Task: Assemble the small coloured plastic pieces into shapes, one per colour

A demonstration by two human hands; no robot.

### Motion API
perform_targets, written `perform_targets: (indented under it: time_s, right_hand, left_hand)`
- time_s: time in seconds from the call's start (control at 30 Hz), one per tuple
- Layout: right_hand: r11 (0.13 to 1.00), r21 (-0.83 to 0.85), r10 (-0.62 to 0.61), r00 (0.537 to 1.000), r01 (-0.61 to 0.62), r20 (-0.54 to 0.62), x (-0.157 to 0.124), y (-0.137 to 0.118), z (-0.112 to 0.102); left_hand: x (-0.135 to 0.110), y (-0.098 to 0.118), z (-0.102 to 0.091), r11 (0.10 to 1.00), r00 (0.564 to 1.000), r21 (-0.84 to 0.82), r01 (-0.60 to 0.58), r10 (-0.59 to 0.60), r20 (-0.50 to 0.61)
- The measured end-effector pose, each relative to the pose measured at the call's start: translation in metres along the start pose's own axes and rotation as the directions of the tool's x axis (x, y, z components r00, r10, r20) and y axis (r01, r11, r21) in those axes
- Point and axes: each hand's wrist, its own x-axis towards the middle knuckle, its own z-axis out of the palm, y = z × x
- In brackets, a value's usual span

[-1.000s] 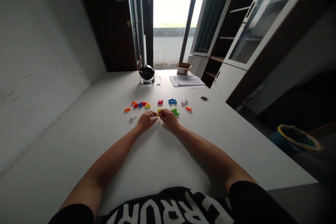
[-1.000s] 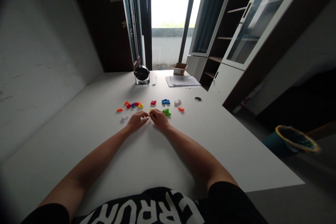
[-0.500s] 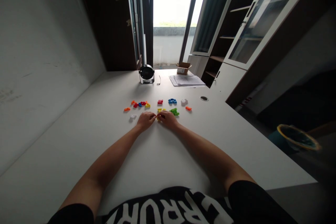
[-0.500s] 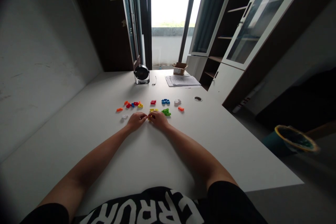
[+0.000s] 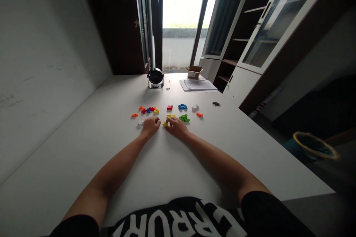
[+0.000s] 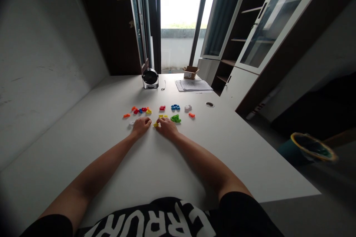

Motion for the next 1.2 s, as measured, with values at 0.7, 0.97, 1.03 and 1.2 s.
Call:
perform_targets:
  time_s: [0.7,0.97,1.03,1.2]
  right_hand:
    - [0.966,-0.246,0.083,0.996,-0.084,-0.011,0.003,0.008,-0.014]
    - [0.965,-0.215,0.130,0.984,-0.154,-0.122,0.003,0.005,-0.015]
    - [0.972,-0.190,0.120,0.985,-0.142,-0.125,0.002,0.005,-0.015]
    - [0.982,-0.154,0.094,0.990,-0.109,-0.106,0.003,0.007,-0.013]
  left_hand:
    - [0.001,-0.002,0.002,1.000,0.999,-0.002,0.001,-0.001,0.036]
    - [0.001,-0.001,0.005,0.996,0.995,-0.035,-0.082,0.084,0.052]
    - [0.000,-0.001,0.006,0.990,0.990,-0.060,-0.129,0.133,0.054]
    - [-0.002,0.000,0.009,0.973,0.972,-0.092,-0.212,0.219,0.079]
